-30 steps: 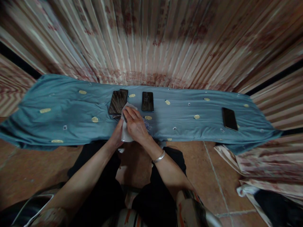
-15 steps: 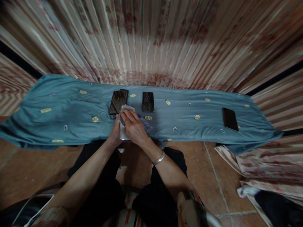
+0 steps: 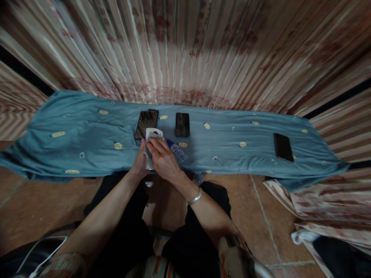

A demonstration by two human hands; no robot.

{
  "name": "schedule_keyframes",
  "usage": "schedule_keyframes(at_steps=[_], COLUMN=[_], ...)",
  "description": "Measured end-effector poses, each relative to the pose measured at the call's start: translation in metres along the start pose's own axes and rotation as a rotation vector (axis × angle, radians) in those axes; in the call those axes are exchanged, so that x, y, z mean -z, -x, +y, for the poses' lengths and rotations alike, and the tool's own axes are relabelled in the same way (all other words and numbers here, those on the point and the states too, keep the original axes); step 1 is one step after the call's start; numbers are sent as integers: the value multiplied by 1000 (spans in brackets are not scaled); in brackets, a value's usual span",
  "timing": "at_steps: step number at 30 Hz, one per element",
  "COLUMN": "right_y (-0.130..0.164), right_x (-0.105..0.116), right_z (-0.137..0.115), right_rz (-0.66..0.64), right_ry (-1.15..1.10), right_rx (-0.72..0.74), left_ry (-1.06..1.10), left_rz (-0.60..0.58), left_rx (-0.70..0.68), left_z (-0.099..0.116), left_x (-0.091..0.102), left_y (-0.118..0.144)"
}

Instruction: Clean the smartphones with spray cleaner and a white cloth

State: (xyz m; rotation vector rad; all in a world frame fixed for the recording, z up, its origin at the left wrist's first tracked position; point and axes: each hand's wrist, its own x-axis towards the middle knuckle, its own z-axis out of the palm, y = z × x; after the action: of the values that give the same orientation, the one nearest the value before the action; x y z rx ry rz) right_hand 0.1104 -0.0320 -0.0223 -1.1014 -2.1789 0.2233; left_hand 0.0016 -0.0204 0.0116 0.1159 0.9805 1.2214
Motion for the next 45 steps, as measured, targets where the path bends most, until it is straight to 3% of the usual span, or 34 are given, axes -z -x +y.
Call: schedule_keyframes(at_steps=[9,13,24,36,45], right_y=[2,3,4,6,7], right_x=[-2,-3,-6,3,0], right_z=[0,0,3,12,2], right_rz=[16,10,0,-7,3], right_ry=[18,5,-14,9,23], right_rx=[71,50,71,-71,3], left_ry=[66,82,85,100,60], left_rz=[2,-42,-18,-81,-88], left_rx=[-2,4,27,-1,37], left_z=[2,1,4,8,6], left_x=[5,7,6,-1,0], left_y=[-2,-4,-4,-1,-2])
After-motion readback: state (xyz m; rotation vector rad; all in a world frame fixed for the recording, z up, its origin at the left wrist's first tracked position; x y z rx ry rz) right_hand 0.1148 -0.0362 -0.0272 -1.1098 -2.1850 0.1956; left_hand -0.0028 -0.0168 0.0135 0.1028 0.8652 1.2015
